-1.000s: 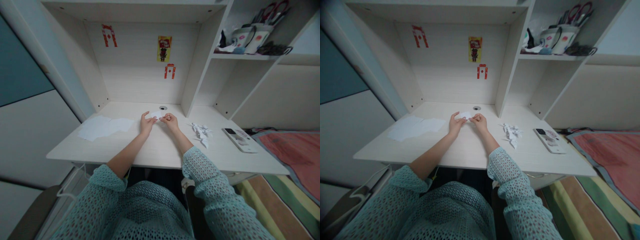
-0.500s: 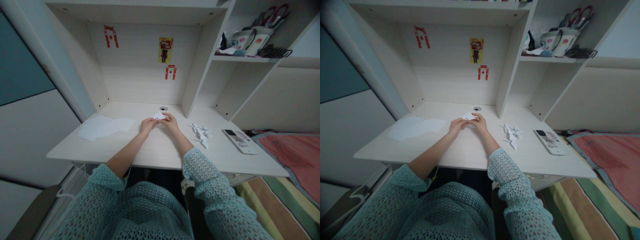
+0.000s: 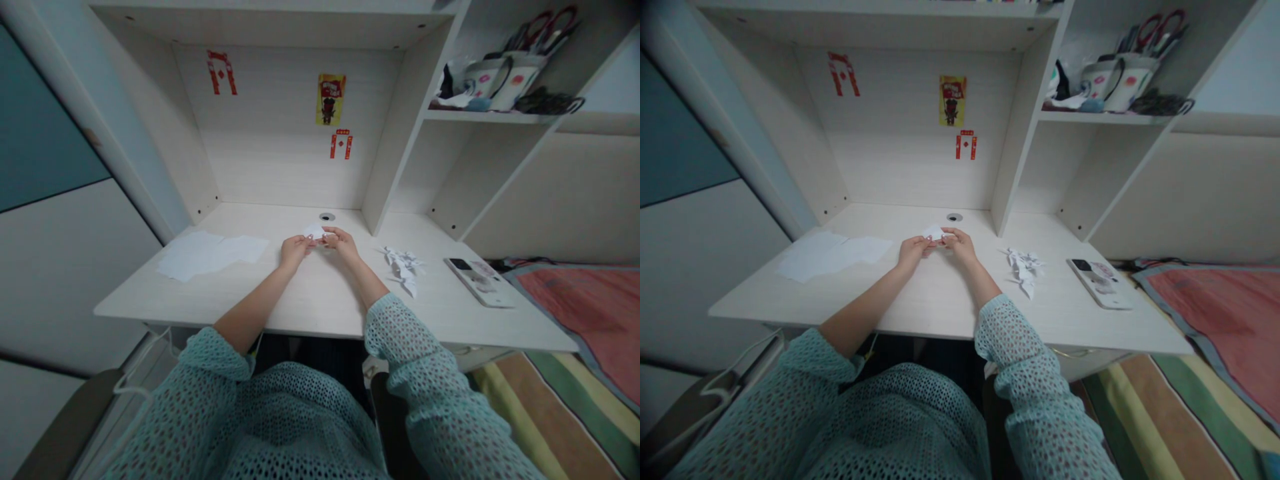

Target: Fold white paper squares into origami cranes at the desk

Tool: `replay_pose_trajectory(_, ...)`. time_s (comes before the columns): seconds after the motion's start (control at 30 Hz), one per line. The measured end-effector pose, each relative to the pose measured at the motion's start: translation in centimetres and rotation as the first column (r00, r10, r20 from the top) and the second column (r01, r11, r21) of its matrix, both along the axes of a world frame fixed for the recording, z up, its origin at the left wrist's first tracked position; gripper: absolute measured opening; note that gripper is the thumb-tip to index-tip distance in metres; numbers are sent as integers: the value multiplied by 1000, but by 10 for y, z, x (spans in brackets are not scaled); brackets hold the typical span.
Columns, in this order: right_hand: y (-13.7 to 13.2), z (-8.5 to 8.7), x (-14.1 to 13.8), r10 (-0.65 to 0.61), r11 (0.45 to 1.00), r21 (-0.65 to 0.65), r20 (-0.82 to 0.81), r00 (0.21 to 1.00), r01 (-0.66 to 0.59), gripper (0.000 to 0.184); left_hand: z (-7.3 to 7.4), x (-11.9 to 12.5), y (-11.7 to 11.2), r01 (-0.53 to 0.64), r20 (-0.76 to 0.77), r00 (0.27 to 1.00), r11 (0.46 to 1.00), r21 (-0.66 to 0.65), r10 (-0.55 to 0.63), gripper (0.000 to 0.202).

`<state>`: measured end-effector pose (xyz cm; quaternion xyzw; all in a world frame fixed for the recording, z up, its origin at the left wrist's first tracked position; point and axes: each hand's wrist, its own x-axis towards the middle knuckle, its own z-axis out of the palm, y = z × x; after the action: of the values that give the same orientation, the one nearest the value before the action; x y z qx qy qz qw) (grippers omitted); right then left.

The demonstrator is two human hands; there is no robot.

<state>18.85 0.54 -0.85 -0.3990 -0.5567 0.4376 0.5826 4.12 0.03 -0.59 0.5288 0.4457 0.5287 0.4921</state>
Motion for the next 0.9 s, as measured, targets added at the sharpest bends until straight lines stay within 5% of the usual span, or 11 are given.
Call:
replay_pose_trajectory(0.4, 4, -9, -1, -148, 982, 139, 137, 979, 129, 37, -2, 2, 0, -52, 19, 999, 998, 32, 51, 26)
replay_pose_trajectory(0.67, 1, -8, -3, -118, 983, 156, 125, 985, 98, 40, -13, 2, 14, -90, 48, 995, 989, 118, 85, 27)
replay_pose_trajectory(0.9, -3, -4, -10, -97, 982, 172, 73, 993, 84, 47, -13, -1, 15, -138, -71, 985, 964, 229, 158, 24)
